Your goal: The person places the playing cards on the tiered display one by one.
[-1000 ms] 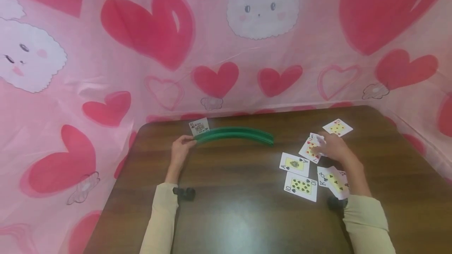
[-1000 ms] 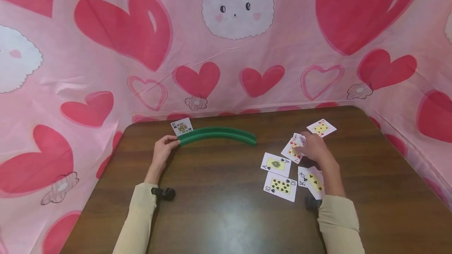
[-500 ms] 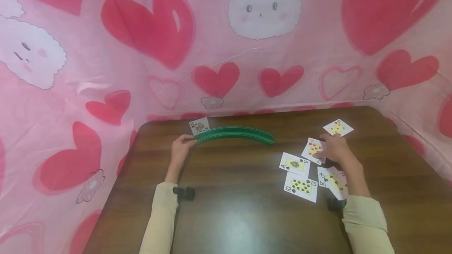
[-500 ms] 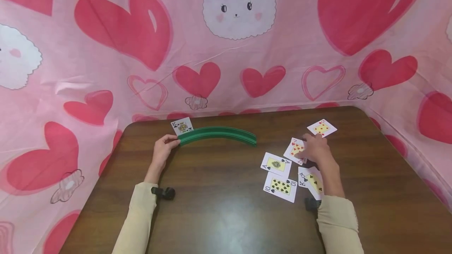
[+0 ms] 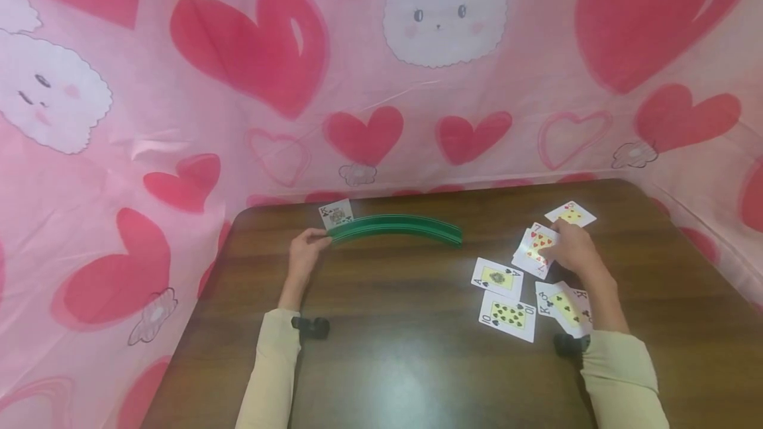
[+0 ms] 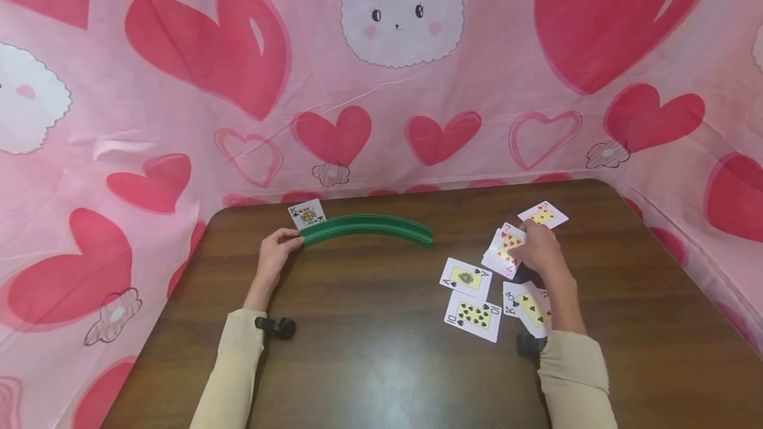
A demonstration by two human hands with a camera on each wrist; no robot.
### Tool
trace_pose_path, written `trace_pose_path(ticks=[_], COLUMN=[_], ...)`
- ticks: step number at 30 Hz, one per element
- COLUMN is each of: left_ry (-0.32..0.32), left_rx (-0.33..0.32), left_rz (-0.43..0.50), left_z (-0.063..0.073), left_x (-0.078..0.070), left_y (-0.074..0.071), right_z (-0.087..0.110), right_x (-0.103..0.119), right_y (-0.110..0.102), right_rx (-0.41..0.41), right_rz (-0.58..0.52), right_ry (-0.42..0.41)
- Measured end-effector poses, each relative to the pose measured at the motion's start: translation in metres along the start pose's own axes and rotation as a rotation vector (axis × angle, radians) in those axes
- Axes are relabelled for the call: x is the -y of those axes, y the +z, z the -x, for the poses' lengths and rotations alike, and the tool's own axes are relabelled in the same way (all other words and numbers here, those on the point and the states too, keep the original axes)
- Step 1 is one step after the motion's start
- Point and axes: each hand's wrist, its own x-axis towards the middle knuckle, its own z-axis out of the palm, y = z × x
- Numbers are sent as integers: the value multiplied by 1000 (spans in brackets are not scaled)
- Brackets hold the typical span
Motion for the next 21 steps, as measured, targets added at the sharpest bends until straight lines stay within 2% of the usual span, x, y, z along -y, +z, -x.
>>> trace_pose_path(ticks=[6,12,21], left_ry=[12,3,23], left_rx=[-8,-9,-5], left_rz=[-2,8,1], left_z=[0,0,0], left_x=[0,2,2], left_y=[-1,-2,-4], right_z=[-1,1,4], right_x=[-5,-10,-10], right_y=[-1,-5,-9], right_rx=[-56,-142,-128], right_rz=[-33,-85,-147], right_ry=[35,-2,6])
